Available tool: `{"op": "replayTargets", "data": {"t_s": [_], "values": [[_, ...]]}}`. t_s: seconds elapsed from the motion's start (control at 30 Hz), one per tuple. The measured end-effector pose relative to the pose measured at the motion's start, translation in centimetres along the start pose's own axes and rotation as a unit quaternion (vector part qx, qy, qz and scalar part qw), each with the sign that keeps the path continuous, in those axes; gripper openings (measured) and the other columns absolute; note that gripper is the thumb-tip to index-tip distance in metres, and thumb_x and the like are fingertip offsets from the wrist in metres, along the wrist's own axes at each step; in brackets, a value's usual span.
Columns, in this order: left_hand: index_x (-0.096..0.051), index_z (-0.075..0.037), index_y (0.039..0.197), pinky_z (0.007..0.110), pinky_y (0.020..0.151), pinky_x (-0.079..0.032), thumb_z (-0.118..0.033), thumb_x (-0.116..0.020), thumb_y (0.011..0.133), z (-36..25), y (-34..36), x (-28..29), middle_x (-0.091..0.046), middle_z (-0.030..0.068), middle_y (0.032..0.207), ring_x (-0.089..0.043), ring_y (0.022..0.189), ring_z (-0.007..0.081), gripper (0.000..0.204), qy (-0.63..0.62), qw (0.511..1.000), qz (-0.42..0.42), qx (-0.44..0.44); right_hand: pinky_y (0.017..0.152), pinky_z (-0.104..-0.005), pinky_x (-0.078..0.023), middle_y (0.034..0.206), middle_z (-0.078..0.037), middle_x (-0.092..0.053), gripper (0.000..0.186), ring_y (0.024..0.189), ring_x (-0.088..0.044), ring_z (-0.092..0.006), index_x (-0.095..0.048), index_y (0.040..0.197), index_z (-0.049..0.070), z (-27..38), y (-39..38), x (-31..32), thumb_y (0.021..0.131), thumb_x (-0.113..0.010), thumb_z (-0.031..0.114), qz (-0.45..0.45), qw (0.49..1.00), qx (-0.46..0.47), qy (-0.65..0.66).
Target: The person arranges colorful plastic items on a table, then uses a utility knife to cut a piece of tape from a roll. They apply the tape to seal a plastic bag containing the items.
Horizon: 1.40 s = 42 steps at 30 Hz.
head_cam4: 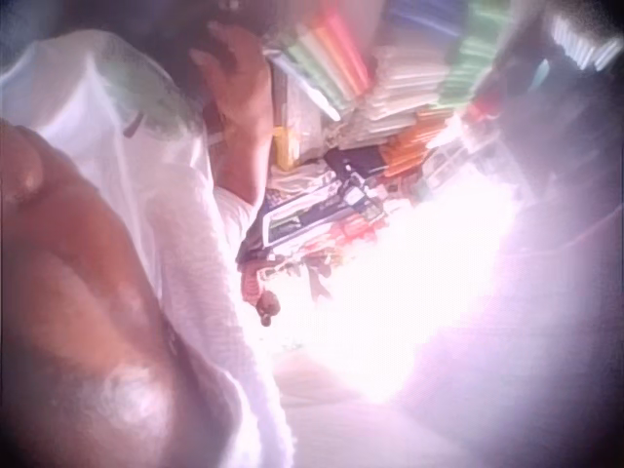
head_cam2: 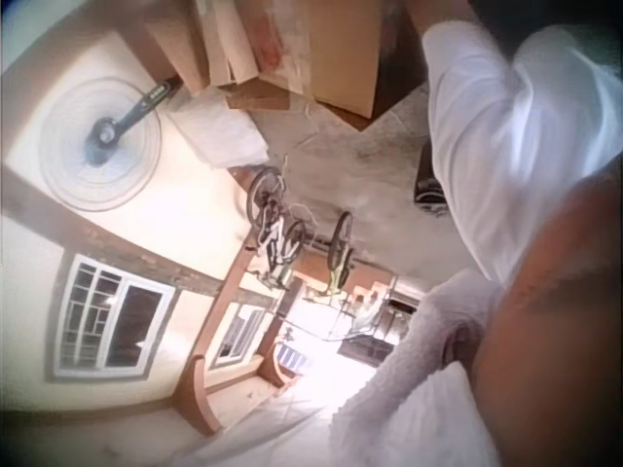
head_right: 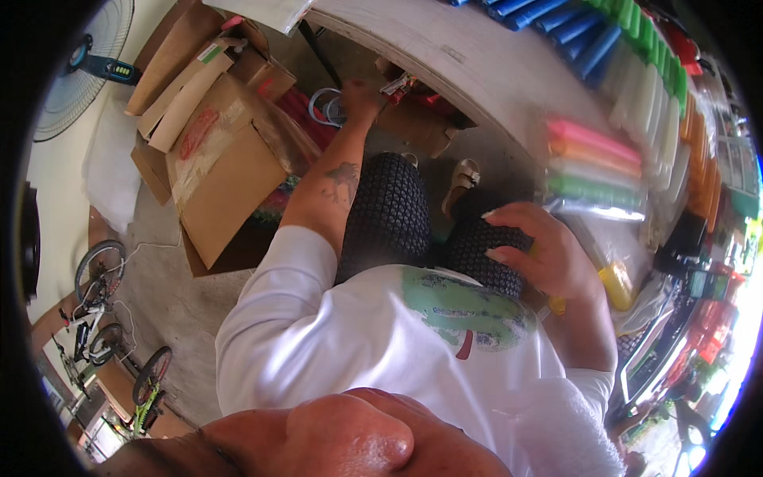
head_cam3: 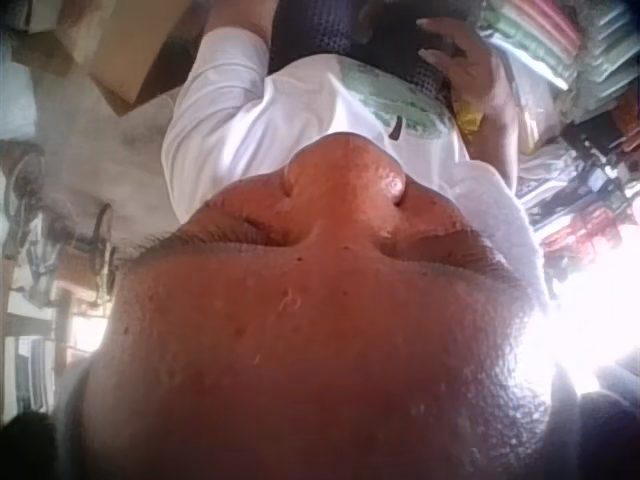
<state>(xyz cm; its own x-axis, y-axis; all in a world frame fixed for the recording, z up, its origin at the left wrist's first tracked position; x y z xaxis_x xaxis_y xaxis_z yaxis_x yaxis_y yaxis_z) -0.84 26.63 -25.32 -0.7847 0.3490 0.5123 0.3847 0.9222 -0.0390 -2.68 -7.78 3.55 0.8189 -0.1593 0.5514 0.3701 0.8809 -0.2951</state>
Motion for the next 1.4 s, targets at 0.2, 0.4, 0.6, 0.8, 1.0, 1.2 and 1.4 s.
{"op": "replayTargets", "data": {"t_s": [0.2, 0.4, 0.6, 0.8, 1.0, 1.2, 1.4], "values": [[-0.041, 0.0, 0.139, 0.046, 0.105, -0.04, -0.042, -0.063, 0.086, 10.2, -1.9, -16.6, -0.043, 0.0262, 0.141, -0.048, 0.126, 0.039, 0.071, 0.263, 0.858, 0.428, -0.102, 0.104, -0.0438, -0.04, 0.122, -0.016, -0.057, 0.038, 0.121, -0.051, -0.0348, -0.062, 0.116, 0.004, -4.4, 6.2, -5.8, 0.082, -0.073, 0.019, -0.011, 0.959, 0.1, -0.266], [-0.038, -0.005, 0.138, 0.046, 0.102, -0.041, -0.04, -0.058, 0.088, 10.1, -1.2, -21.1, -0.041, 0.022, 0.14, -0.048, 0.124, 0.0367, 0.064, 0.213, 0.86, 0.452, -0.101, 0.104, -0.043, -0.04, 0.123, -0.016, -0.056, 0.033, 0.12, -0.05, -0.0344, -0.062, 0.115, 0.006, -14.5, 6.1, -6.6, 0.085, -0.069, 0.019, -0.058, 0.986, -0.103, -0.117], [-0.051, -0.005, 0.123, 0.046, 0.096, -0.045, -0.031, -0.056, 0.087, 12.0, -1.0, -25.5, -0.052, 0.0198, 0.127, -0.055, 0.115, 0.0352, 0.045, 0.228, 0.854, 0.459, -0.088, 0.097, -0.0386, -0.044, 0.117, -0.015, -0.06, 0.027, 0.112, -0.057, -0.0315, -0.063, 0.111, 0.005, -14.3, 5.0, -4.7, 0.087, -0.067, 0.016, -0.044, 0.974, -0.218, 0.033], [-0.064, -0.005, 0.109, 0.045, 0.09, -0.05, -0.023, -0.053, 0.087, 13.7, -1.9, -27.8, -0.062, 0.0176, 0.115, -0.062, 0.106, 0.0337, 0.03, 0.232, 0.865, 0.441, -0.063, 0.093, -0.041, -0.045, 0.108, -0.011, -0.063, 0.02, 0.105, -0.059, -0.0305, -0.065, 0.103, 0.007, -16.5, -4.3, 0.2, 0.084, -0.067, 0.013, -0.024, 0.936, -0.344, -0.065], [-0.075, -0.007, 0.092, 0.045, 0.082, -0.054, -0.015, -0.052, 0.084, 12.9, -4.1, -28.7, -0.071, 0.0142, 0.101, -0.069, 0.094, 0.0305, 0.026, 0.277, 0.838, 0.442, -0.163, 0.093, -0.0422, -0.045, 0.106, -0.01, -0.063, 0.019, 0.104, -0.059, -0.0297, -0.066, 0.1, 0.008, -5.6, 1.9, 11.3, 0.082, -0.068, 0.013, -0.176, 0.936, -0.161, -0.259], [-0.076, -0.01, 0.092, 0.044, 0.077, -0.056, -0.016, -0.054, 0.083, 9.1, -10.8, -31.3, -0.072, 0.0108, 0.099, -0.069, 0.092, 0.026, 0.025, 0.303, 0.769, 0.489, -0.28, 0.092, -0.0433, -0.045, 0.104, -0.009, -0.064, 0.018, 0.102, -0.059, -0.029, -0.067, 0.097, 0.009, 2.6, 13.3, 9.8, 0.08, -0.069, 0.012, -0.031, 0.888, 0.111, -0.446], [-0.076, -0.014, 0.091, 0.044, 0.076, -0.056, -0.016, -0.055, 0.082, 7.2, -17.2, -33.6, -0.073, 0.0065, 0.095, -0.069, 0.09, 0.0214, 0.024, 0.29, 0.707, 0.498, -0.409, 0.098, -0.0512, -0.039, 0.104, -0.003, -0.066, 0.018, 0.106, -0.059, -0.0227, -0.069, 0.087, 0.012, 4.8, 18.6, -0.2, 0.072, -0.071, 0.022, 0.094, 0.816, 0.304, -0.483]]}}
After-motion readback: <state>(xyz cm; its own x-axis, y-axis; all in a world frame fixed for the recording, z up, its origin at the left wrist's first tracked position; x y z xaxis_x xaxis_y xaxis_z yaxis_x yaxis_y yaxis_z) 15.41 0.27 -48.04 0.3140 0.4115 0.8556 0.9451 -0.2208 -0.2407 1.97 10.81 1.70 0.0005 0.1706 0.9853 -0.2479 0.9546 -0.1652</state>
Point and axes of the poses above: each hand's wrist, its own y-axis towards the middle knuckle, its own x-axis out of the back of the hand, z = x × y, the point moved 7 cm from there along y, towards the middle knuckle
